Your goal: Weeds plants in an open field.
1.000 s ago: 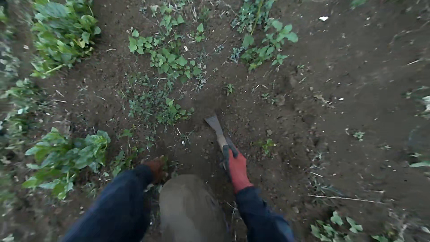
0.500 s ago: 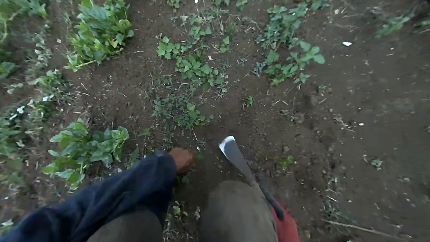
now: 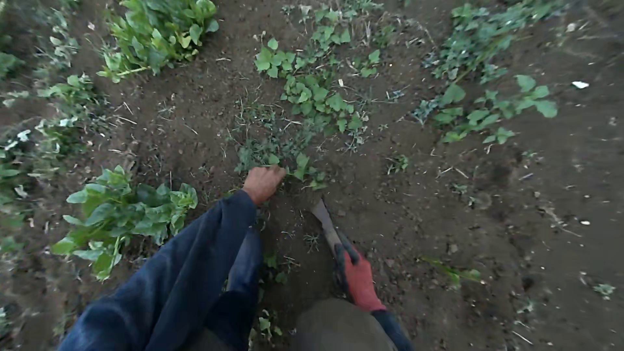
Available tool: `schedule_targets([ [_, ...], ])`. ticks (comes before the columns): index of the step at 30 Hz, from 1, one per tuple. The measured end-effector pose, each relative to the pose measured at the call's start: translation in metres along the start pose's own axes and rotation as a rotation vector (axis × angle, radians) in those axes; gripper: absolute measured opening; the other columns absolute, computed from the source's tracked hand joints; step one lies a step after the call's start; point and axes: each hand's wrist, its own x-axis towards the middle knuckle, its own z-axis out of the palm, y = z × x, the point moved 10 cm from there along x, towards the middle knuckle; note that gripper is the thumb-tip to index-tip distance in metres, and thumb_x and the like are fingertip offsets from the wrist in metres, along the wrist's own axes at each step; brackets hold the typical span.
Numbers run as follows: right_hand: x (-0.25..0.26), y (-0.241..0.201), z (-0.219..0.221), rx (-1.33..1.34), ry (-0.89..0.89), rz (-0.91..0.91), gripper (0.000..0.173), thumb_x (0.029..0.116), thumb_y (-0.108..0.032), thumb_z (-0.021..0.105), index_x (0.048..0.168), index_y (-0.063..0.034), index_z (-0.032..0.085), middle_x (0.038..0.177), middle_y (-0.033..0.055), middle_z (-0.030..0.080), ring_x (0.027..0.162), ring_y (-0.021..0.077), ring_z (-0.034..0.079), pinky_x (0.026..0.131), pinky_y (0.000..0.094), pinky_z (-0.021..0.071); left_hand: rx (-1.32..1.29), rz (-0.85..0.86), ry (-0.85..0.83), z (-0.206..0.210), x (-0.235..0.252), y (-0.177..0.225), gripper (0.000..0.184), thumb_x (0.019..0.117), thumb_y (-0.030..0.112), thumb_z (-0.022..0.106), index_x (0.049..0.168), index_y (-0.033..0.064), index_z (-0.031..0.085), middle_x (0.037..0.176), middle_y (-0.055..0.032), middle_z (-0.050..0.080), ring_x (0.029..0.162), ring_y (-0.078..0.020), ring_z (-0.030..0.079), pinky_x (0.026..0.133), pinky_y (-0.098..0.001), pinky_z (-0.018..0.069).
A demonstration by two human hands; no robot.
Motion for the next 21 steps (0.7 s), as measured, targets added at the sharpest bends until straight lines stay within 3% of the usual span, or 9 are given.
schedule_targets([
  [2,0.004,0.0,0.001,-0.08,0.017,-0.044,0.041,0.1079,-0.025,0.051,0.148,-0.016,0.056,0.092,0.0121,0.071,0.063,0.0192,0.066,0.058,0.0404,0.0586,-0.048,-0.043,-0.033,-0.003,0.003,-0.009,0.027,0.1046,0.012,0.053,0.13,0.0138,0.063,0.122,-0.0197,0.067,0.098,-0.0445,0.069,0.079,-0.0636,0.0552],
  [6,-0.045,0.012,-0.025,-0.188,-0.047,-0.14,0.041,0.1035,-0.019,0.055,0.142,-0.0058,0.06,0.123,0.0167,0.071,0.107,0.022,0.071,0.098,0.044,0.0557,-0.121,-0.046,-0.005,-0.009,-0.001,-0.017,0.021,0.1052,0.019,0.054,0.119,0.0118,0.068,0.108,-0.019,0.071,0.094,-0.0432,0.07,0.076,-0.0635,0.0546],
  [7,-0.041,0.016,-0.02,-0.14,-0.059,-0.105,0.041,0.1039,-0.019,0.055,0.142,-0.0053,0.059,0.122,0.0157,0.071,0.105,0.0194,0.07,0.096,0.0408,0.0563,-0.13,-0.041,-0.015,-0.013,-0.002,-0.016,0.021,0.1052,0.019,0.055,0.119,0.0123,0.07,0.109,-0.0177,0.072,0.096,-0.0423,0.07,0.078,-0.0634,0.0545],
  [10,-0.005,-0.011,0.037,0.051,-0.025,-0.002,0.041,0.1078,-0.027,0.05,0.145,-0.0105,0.057,0.089,0.012,0.07,0.061,0.0173,0.064,0.055,0.0384,0.0578,-0.148,-0.037,0.043,-0.021,-0.007,-0.02,0.016,0.1017,0.017,0.06,0.112,0.0127,0.072,0.102,-0.0157,0.073,0.092,-0.0403,0.07,0.076,-0.0617,0.0548],
  [12,0.006,-0.023,0.036,-0.057,0.039,-0.083,0.042,0.1072,-0.025,0.052,0.146,-0.0112,0.056,0.09,0.012,0.071,0.064,0.019,0.067,0.06,0.04,0.0588,-0.142,-0.136,0.023,-0.036,0.001,-0.048,0.022,0.1026,0.019,0.056,0.12,0.0127,0.068,0.106,-0.0193,0.072,0.098,-0.0439,0.07,0.078,-0.0651,0.0536],
  [14,-0.02,-0.018,0.011,-0.242,0.074,-0.205,0.043,0.1032,-0.019,0.057,0.144,-0.0059,0.059,0.11,0.0206,0.074,0.091,0.0306,0.074,0.085,0.0532,0.0588,-0.165,-0.231,-0.003,-0.031,-0.018,-0.079,0.026,0.1043,0.022,0.052,0.125,0.0125,0.066,0.108,-0.0227,0.071,0.1,-0.0471,0.069,0.079,-0.0691,0.0526],
  [16,-0.05,-0.012,-0.023,-0.227,0.085,-0.209,0.04,0.1024,-0.015,0.056,0.139,0.0012,0.061,0.117,0.023,0.072,0.1,0.0288,0.073,0.093,0.049,0.0573,-0.216,-0.249,0.086,-0.027,-0.039,-0.091,0.024,0.1043,0.023,0.055,0.121,0.0131,0.069,0.1,-0.0214,0.073,0.092,-0.0453,0.071,0.074,-0.0679,0.0544],
  [18,-0.049,-0.004,-0.036,-0.103,0.097,-0.07,0.038,0.1066,-0.021,0.049,0.134,0.0028,0.06,0.103,0.0138,0.071,0.085,0.014,0.07,0.079,0.035,0.0596,-0.307,-0.289,0.046,-0.008,-0.046,-0.094,0.027,0.1059,0.023,0.053,0.125,0.0106,0.066,0.103,-0.0222,0.072,0.096,-0.045,0.07,0.08,-0.0672,0.0539],
  [21,0.024,-0.036,0.002,-0.008,0.108,-0.063,0.043,0.1076,-0.029,0.05,0.146,-0.0114,0.056,0.093,0.014,0.07,0.064,0.0201,0.065,0.058,0.0429,0.058,-0.355,-0.337,0.047,0.006,-0.048,-0.093,0.027,0.1067,0.025,0.051,0.123,0.0093,0.065,0.102,-0.0214,0.071,0.096,-0.0439,0.07,0.079,-0.0653,0.0545],
])
